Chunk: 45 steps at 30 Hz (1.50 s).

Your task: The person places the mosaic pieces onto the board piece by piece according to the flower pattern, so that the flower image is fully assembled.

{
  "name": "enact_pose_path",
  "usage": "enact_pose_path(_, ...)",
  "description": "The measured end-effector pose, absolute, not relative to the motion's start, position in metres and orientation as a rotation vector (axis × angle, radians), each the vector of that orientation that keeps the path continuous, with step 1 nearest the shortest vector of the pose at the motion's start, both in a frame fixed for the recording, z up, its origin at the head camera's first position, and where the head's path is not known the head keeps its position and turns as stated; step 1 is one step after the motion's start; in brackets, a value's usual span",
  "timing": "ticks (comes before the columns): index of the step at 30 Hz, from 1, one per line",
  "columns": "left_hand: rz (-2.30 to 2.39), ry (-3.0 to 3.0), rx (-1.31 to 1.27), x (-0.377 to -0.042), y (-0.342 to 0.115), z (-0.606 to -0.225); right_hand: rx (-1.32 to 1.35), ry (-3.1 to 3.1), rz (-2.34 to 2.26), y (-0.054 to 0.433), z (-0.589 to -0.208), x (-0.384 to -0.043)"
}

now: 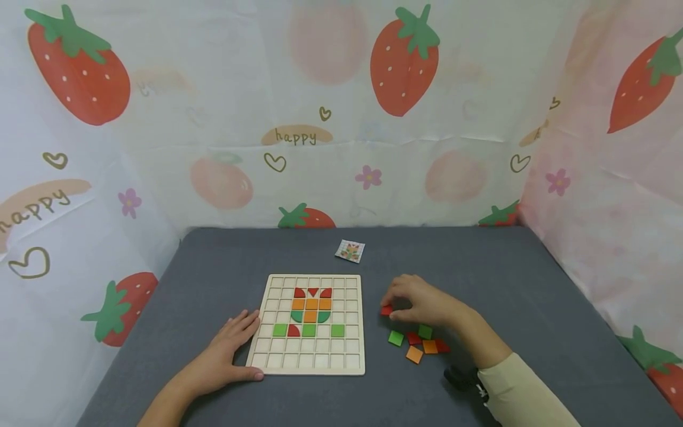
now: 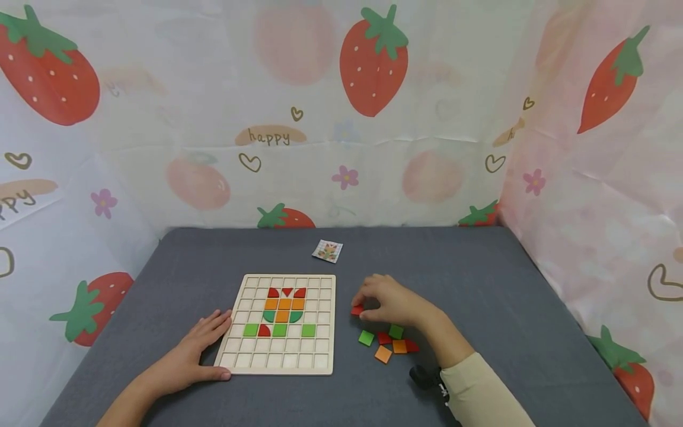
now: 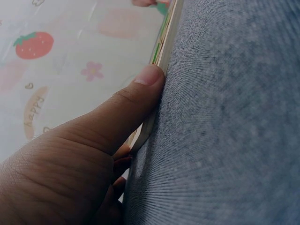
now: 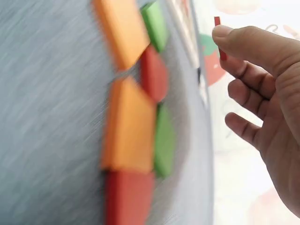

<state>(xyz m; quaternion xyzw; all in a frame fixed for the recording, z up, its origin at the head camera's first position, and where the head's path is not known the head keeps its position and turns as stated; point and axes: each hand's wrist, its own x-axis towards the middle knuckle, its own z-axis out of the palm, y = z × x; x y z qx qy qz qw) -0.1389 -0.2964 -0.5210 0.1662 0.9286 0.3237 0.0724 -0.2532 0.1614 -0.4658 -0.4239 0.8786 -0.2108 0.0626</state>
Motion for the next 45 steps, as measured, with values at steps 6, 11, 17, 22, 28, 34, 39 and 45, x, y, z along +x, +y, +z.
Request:
enact_pose_path(6, 0.970, 2.789, 0.500, -0.139, -0.297, -0.521, -1.358, 2.680, -0.643, 0.143, -0.449, -0.251)
enact_pose_path(11, 0.969, 2.781, 0.494, -0.139, -0.296, -0.519, -1.396, 2.680, -0.654, 0.125, -0.444, -0.250)
enact_pose_path(17, 0.965, 2.786, 0.504, -0.138, -0.296, -0.519, -1.468, 2.660, -0.661, 0.104, -0.445, -0.251)
enact_pose_path(22, 0.960, 2.781, 0.497, -0.139, -0.297, -0.519, -1.496, 2.626, -0.679, 0.087, -0.445, -0.250)
enact_pose_path(28, 0.948, 2.794, 0.504, -0.139, -0.297, -0.519, -1.461, 2.600, -0.697, 0.068, -0.445, -0.247)
enact_pose_path(34, 0.948, 2.795, 0.486, -0.137, -0.296, -0.517, -1.483, 2.565, -0.712, 0.053, -0.453, -0.247)
enact_pose_path(39, 0.951, 2.794, 0.487, -0.136, -0.295, -0.516, -1.523, 2.542, -0.686, 0.044, -0.461, -0.247)
enact_pose_path(45, 0.938, 2.792, 0.479, -0.136, -0.295, -0.514, -1.497, 2.539, -0.679, 0.039, -0.468, -0.244)
